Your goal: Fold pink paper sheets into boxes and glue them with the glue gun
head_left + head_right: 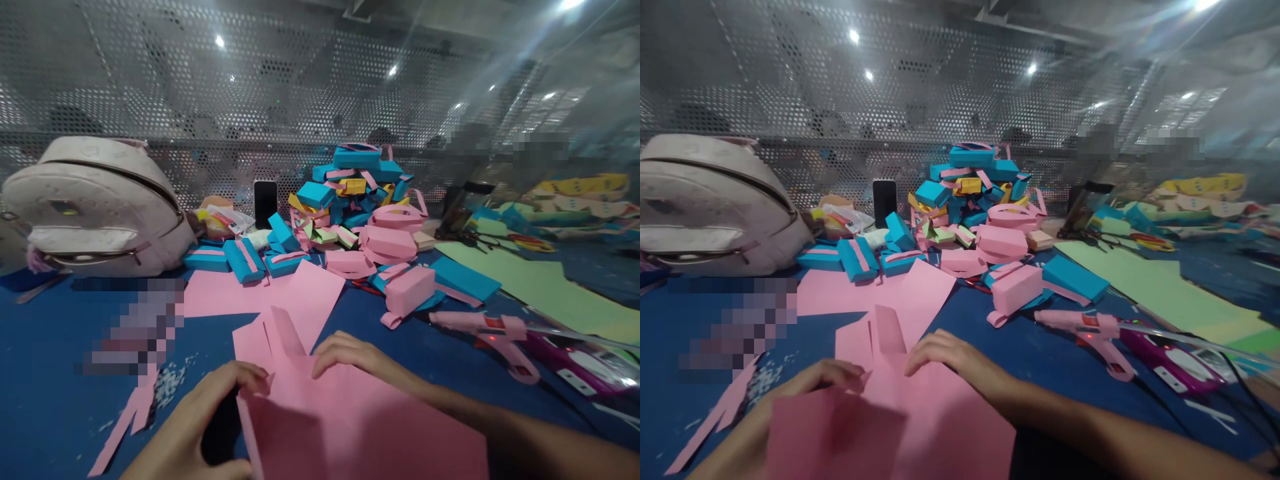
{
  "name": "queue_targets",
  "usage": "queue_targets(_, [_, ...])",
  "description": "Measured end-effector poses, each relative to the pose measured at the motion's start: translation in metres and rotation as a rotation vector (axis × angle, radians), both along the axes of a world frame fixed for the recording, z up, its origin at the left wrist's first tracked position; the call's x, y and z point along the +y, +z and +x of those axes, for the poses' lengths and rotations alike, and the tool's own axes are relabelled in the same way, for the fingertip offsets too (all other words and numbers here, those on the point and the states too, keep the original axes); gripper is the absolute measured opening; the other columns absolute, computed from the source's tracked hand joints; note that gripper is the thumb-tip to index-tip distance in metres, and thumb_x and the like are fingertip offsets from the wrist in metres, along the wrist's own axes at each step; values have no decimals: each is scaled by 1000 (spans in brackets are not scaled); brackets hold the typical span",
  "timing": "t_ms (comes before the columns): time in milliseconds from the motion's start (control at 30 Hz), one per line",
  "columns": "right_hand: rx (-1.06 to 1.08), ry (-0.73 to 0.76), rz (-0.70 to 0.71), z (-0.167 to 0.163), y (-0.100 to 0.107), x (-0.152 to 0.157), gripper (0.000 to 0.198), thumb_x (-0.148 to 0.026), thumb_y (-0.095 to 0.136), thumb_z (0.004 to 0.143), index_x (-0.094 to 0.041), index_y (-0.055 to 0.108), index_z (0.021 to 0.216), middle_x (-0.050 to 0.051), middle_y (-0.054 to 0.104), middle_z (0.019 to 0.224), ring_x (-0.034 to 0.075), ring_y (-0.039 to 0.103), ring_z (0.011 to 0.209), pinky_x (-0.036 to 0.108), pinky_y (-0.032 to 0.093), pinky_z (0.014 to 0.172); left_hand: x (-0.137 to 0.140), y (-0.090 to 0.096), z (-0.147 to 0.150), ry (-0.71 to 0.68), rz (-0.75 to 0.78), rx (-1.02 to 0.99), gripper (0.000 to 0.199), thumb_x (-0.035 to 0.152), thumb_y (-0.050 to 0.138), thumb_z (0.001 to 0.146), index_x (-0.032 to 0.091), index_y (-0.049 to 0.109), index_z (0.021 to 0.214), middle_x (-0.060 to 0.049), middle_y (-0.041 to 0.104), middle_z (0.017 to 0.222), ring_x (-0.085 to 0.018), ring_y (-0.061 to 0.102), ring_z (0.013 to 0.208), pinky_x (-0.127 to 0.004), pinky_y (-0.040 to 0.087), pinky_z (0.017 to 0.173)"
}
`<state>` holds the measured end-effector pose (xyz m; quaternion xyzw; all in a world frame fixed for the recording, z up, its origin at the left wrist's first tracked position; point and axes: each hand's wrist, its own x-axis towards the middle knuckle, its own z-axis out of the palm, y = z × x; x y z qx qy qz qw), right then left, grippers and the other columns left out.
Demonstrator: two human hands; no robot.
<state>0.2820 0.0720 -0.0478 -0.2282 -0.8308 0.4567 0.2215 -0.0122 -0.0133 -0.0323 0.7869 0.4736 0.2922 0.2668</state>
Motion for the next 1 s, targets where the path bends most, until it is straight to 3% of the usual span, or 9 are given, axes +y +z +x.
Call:
queue_targets(100, [-75, -4, -25, -2, 0, -3, 48, -47, 63, 82, -31, 56, 127, 6, 59, 116, 23, 54, 108, 38, 40, 94, -2, 0, 2, 15, -81, -23, 55, 37, 70, 72, 37, 53, 124, -5, 62, 122, -31, 60, 108, -45, 53, 89])
queue_targets(167, [-118, -16, -3, -5, 6, -7, 58, -39, 69, 76, -30, 52, 131, 6, 58, 118, 24, 54, 108, 36, 41, 93, -3, 3, 2, 26, -96, -8, 59, 38, 70, 73, 38, 49, 127, -4, 60, 125, -30, 60, 110, -44, 53, 90])
queue_targets(233, [-156, -6, 48, -9, 16, -9, 56, -31, 70, 75, -28, 54, 128, 6, 59, 117, 23, 54, 108, 35, 42, 91, -3, 10, 2, 0, -82, 48, 63, 40, 73, 73, 39, 46, 129, -4, 59, 127, -29, 60, 110, -42, 53, 91])
queue_targets(433, [-146, 162, 258, -17, 33, -8, 55, -25, 67, 79, -26, 51, 131, 8, 61, 119, 22, 54, 107, 36, 39, 94, 12, 26, -2, -278, 58, 245, 78, 38, 73, 77, 33, 32, 143, -8, 50, 141, -30, 50, 125, -44, 45, 101])
queue_targets(567, [-126, 170, 284, -15, 28, -5, 40, -24, 61, 83, -24, 56, 123, 9, 62, 118, 22, 55, 108, 36, 39, 94, 24, 18, -3, -353, 156, 272, 87, 44, 74, 74, 31, 28, 146, -9, 45, 146, -33, 42, 132, -54, 29, 112])
queue_targets(700, [-144, 110, 230, -13, 22, -4, 52, -33, 71, 75, -23, 54, 123, 9, 60, 119, 24, 54, 108, 37, 40, 95, 30, 5, -8, -386, 202, 299, 95, 48, 74, 73, 31, 19, 149, -8, 43, 148, -31, 40, 135, -55, 11, 118])
queue_targets(1000, [-75, 48, 131, -12, 0, 2, 60, -22, 71, 71, -30, 51, 126, 6, 57, 125, 23, 52, 114, 33, 39, 99, 30, 4, -9, -366, 207, 378, 89, 48, 66, 80, 30, 13, 150, -10, 34, 153, -30, 33, 139, -57, 11, 118])
